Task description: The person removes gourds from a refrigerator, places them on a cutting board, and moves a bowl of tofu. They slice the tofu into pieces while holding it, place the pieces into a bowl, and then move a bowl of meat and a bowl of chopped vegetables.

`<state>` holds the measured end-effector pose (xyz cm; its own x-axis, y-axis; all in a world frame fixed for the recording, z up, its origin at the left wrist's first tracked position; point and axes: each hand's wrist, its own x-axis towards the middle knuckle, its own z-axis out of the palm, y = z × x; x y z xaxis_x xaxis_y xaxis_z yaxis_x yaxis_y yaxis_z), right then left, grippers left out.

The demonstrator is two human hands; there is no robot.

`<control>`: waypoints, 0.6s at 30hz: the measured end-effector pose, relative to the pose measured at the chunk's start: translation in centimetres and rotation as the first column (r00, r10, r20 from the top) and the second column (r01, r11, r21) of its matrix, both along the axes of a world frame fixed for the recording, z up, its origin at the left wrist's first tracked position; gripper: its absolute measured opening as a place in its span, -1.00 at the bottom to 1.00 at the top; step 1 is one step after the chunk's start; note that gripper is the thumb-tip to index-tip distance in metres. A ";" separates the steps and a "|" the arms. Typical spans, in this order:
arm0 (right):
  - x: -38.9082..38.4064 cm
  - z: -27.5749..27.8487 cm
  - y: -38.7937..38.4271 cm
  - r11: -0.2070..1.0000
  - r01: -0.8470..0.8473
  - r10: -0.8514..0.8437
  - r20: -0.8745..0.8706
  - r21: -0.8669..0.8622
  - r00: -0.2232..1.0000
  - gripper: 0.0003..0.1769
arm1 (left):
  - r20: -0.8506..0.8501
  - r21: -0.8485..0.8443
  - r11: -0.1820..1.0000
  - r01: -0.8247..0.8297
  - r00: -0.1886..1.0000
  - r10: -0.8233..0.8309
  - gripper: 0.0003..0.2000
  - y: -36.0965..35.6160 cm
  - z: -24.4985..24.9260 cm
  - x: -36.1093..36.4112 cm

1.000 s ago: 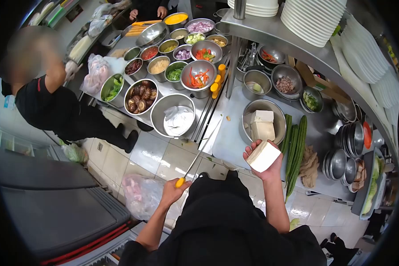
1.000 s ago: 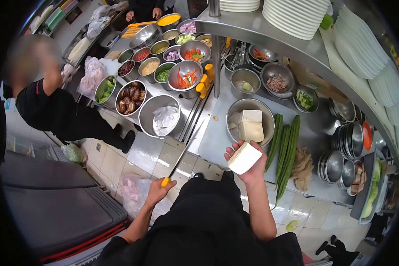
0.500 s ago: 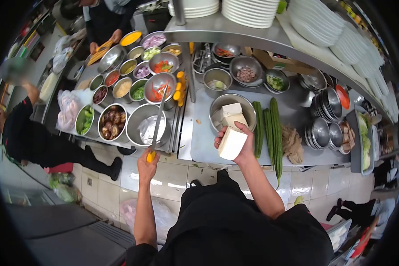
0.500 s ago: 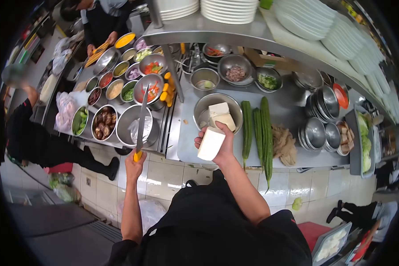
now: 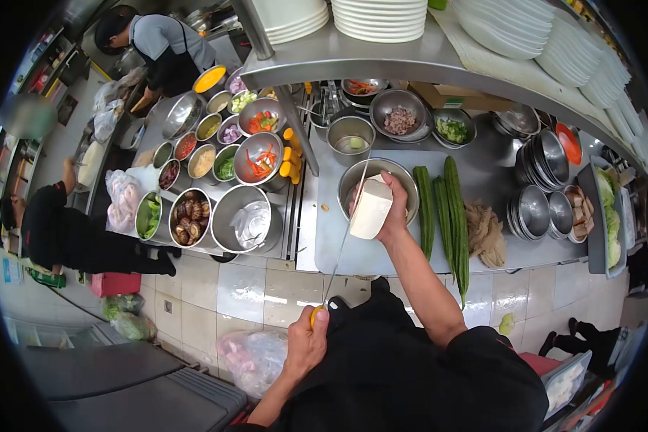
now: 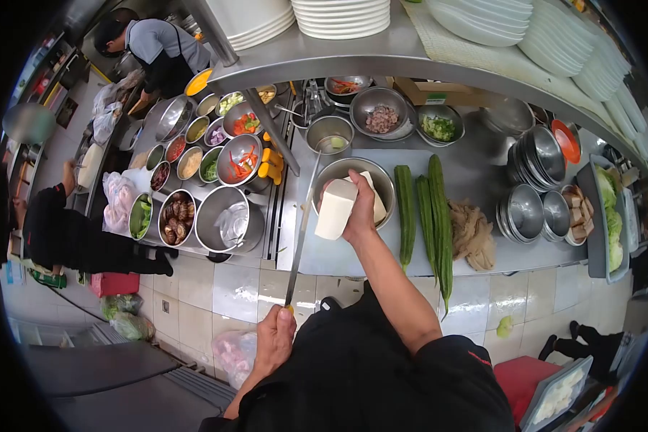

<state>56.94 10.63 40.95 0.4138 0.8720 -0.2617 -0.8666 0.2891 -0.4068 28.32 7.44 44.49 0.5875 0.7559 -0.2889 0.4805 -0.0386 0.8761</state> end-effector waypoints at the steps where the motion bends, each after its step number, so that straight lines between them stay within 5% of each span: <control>1: 0.2 0.1 0.2 0.999 -0.025 0.026 -0.025 0.025 0.999 -0.44 | -0.009 0.014 1.000 -0.002 1.000 0.002 -0.58 -0.2 0.0 0.1; 6: 0.1 0.8 1.1 0.996 0.014 -0.015 -0.016 -0.084 1.000 -0.42 | -0.072 0.040 0.999 -0.014 0.997 0.017 -0.58 -1.0 -0.2 0.4; 18: -0.2 2.6 2.2 0.995 -0.092 0.090 0.053 0.037 0.995 -0.44 | -0.093 0.099 0.995 -0.009 0.995 0.018 -0.57 -1.1 0.2 0.9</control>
<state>56.78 12.84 43.56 0.3441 0.9159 -0.2066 -0.8683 0.2266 -0.4412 29.20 6.34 44.67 0.5507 0.7912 -0.2659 0.5616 -0.1155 0.8193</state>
